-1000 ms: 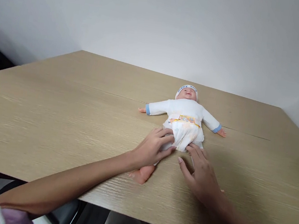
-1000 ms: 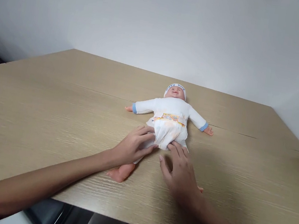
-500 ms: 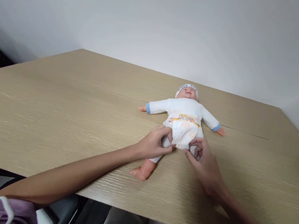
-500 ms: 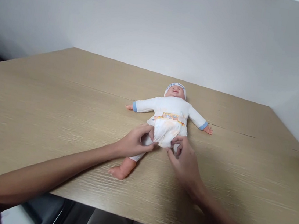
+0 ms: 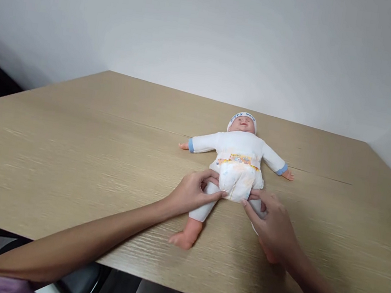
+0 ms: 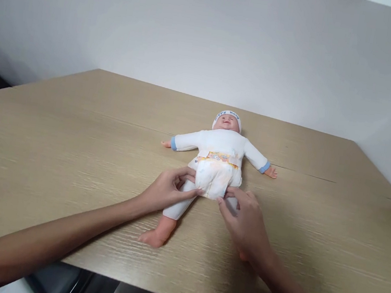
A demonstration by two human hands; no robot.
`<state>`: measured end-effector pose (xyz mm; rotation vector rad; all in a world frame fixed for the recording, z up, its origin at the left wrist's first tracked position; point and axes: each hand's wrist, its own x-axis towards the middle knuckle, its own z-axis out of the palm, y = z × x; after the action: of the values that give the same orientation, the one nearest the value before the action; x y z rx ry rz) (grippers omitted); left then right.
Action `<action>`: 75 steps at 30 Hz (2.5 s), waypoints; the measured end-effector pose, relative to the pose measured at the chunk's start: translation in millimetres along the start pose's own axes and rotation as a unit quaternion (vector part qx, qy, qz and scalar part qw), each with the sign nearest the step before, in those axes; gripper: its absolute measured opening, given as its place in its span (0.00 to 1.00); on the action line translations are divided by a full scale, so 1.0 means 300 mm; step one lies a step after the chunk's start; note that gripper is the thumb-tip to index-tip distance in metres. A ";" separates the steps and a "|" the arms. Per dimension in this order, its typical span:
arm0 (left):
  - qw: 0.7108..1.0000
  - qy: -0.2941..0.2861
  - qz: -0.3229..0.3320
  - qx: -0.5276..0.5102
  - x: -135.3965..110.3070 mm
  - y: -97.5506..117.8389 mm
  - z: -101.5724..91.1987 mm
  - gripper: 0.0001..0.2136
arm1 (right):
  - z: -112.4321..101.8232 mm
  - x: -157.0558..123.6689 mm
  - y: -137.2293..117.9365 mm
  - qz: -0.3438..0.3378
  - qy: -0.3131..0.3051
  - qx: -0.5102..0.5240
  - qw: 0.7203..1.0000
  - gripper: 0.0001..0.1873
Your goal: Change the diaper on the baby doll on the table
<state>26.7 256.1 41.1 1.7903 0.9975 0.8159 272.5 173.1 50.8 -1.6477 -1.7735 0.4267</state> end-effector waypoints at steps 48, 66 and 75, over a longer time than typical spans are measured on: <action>0.901 0.120 -0.062 0.413 0.322 0.043 -0.129 0.19 | -0.046 0.427 0.216 0.107 0.083 -0.147 0.980 0.19; 0.959 0.110 0.111 0.235 -1.061 0.218 0.181 0.16 | -0.361 -0.540 -0.119 -0.078 -0.007 -0.033 0.996 0.18; 0.976 -0.073 -0.162 0.129 -1.335 0.209 0.146 0.21 | -0.148 -0.731 -0.141 -0.039 -0.171 0.053 0.983 0.20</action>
<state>-101.0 -131.0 36.6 1.8051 1.2995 0.3594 265.3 -54.3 55.4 -1.4915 -2.0164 0.7925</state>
